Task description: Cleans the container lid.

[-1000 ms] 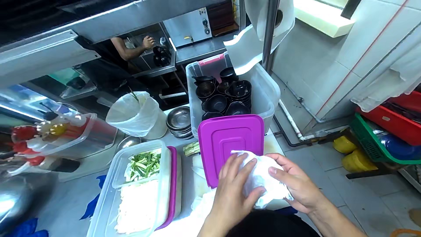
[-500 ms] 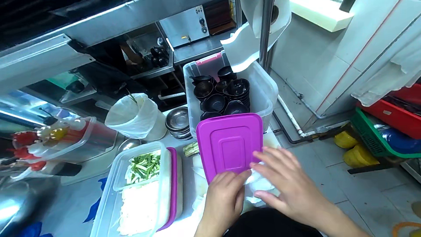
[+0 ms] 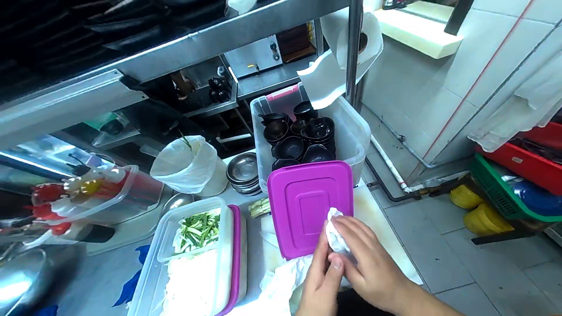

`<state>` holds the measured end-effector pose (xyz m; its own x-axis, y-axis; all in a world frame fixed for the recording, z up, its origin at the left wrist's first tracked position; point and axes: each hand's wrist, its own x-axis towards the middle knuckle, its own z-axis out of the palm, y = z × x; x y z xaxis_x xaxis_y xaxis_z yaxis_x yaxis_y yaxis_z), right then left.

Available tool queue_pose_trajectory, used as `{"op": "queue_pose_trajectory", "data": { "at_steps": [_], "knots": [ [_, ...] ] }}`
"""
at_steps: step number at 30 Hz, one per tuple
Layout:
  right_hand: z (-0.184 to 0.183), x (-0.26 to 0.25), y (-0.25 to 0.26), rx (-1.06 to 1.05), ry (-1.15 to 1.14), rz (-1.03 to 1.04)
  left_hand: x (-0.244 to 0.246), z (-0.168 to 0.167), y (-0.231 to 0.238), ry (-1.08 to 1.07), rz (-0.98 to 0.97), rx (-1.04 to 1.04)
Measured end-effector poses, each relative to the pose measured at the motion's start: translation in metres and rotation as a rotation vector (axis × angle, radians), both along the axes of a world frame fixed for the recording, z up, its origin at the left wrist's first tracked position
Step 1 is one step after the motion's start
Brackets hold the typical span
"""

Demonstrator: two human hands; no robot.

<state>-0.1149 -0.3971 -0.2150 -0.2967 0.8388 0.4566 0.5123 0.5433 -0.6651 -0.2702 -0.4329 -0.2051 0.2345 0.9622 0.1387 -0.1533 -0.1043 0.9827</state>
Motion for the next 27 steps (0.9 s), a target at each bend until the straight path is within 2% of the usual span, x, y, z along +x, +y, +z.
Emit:
{"op": "queue_pose_trajectory", "data": {
  "at_steps": [3, 6, 10, 12, 14, 16, 19, 22, 25, 27],
  "knots": [
    [-0.007, 0.0, -0.001, 0.002, -0.001, 0.067, -0.009, 0.005, 0.004, -0.189, -0.214, -0.069],
    [-0.012, 0.008, 0.005, -0.023, 0.098, 0.057, -0.025, 0.02, 0.005, -0.029, -0.297, -0.081],
    [0.005, 0.027, 0.013, -0.422, 0.367, 0.153, -0.043, 0.037, 0.014, 0.439, 0.105, 0.131],
    [0.012, 0.029, 0.012, -0.588, 0.461, 0.272, -0.044, 0.038, 0.022, 0.516, 0.125, 0.15],
    [0.014, 0.024, 0.009, -0.641, 0.54, 0.317, -0.038, 0.037, 0.024, 0.476, 0.051, 0.078],
    [0.013, 0.018, 0.005, -0.605, 0.536, 0.271, -0.03, 0.03, 0.025, 0.378, 0.041, 0.054],
    [0.003, 0.014, 0.001, -0.391, 0.397, 0.179, -0.026, 0.019, 0.025, 0.234, 0.097, 0.019],
    [-0.004, 0.01, -0.008, -0.203, 0.324, 0.184, -0.021, 0.01, 0.024, 0.079, 0.218, -0.042],
    [-0.007, 0.005, -0.012, -0.065, 0.142, 0.169, -0.016, 0.012, 0.023, -0.028, 0.35, -0.17],
    [-0.01, 0.003, -0.009, -0.001, 0.064, 0.118, -0.015, 0.017, 0.021, -0.145, 0.347, -0.269]
  ]
}}
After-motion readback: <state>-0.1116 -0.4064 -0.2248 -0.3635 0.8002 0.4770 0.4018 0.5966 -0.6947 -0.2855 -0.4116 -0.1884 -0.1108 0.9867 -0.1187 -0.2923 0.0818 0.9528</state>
